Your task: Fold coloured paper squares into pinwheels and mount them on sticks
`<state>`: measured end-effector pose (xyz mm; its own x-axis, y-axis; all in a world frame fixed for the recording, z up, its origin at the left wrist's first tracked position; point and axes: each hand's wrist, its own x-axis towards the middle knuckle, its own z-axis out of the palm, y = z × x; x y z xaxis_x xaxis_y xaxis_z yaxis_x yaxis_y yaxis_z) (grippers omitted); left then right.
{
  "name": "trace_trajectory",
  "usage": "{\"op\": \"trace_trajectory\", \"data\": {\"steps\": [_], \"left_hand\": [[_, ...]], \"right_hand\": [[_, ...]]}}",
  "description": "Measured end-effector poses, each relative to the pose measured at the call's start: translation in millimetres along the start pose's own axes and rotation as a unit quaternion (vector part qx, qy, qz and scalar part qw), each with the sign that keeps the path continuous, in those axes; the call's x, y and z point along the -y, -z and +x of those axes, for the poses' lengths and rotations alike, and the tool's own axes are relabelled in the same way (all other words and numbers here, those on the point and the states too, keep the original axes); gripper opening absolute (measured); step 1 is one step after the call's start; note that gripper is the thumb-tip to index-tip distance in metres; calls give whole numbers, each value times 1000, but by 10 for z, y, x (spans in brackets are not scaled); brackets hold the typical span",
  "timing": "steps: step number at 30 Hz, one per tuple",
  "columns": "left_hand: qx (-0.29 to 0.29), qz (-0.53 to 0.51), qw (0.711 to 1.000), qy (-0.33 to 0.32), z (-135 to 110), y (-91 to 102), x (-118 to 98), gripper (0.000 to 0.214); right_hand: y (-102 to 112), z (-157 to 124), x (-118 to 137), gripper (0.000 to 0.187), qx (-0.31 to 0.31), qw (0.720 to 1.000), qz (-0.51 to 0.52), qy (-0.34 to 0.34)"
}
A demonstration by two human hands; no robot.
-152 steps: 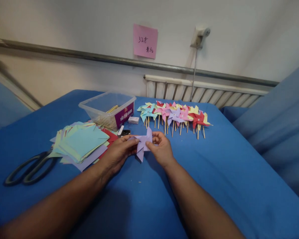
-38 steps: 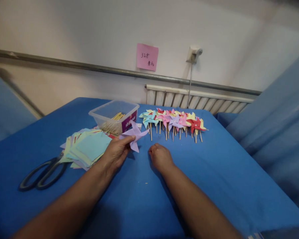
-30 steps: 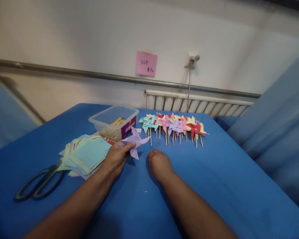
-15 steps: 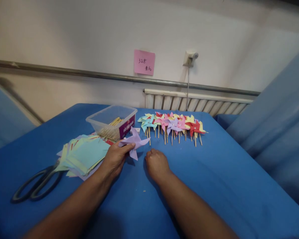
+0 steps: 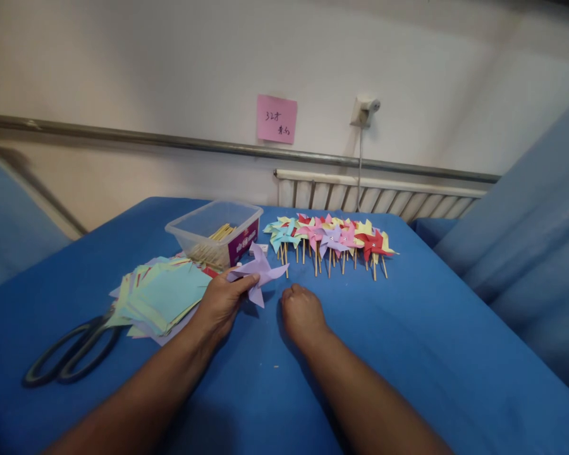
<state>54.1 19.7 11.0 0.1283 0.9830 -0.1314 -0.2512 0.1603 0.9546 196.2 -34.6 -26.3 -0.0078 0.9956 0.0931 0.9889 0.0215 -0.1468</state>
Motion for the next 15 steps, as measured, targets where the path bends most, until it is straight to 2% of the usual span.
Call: {"op": "trace_trajectory", "data": {"steps": [4,7,9,12,15], "left_hand": [[-6,25,1000,-8,14,16,12,30],[-21,59,998,-23,27,29,18,30],[-31,91,995,-32,27,26,26,31],[-22,153,987,-50,2,-2,53,27],[14,219,973,-73,-51,-52,87,19]], "right_hand": [[48,-52,-94,23,-25,998,59,9],[123,-144,-173,16,-92,984,148,23],[183,-205,-189,12,-166,956,234,57],[252,-258,-138,10,-271,894,338,112],[248,-250,-72,10,-304,866,376,126]]}}
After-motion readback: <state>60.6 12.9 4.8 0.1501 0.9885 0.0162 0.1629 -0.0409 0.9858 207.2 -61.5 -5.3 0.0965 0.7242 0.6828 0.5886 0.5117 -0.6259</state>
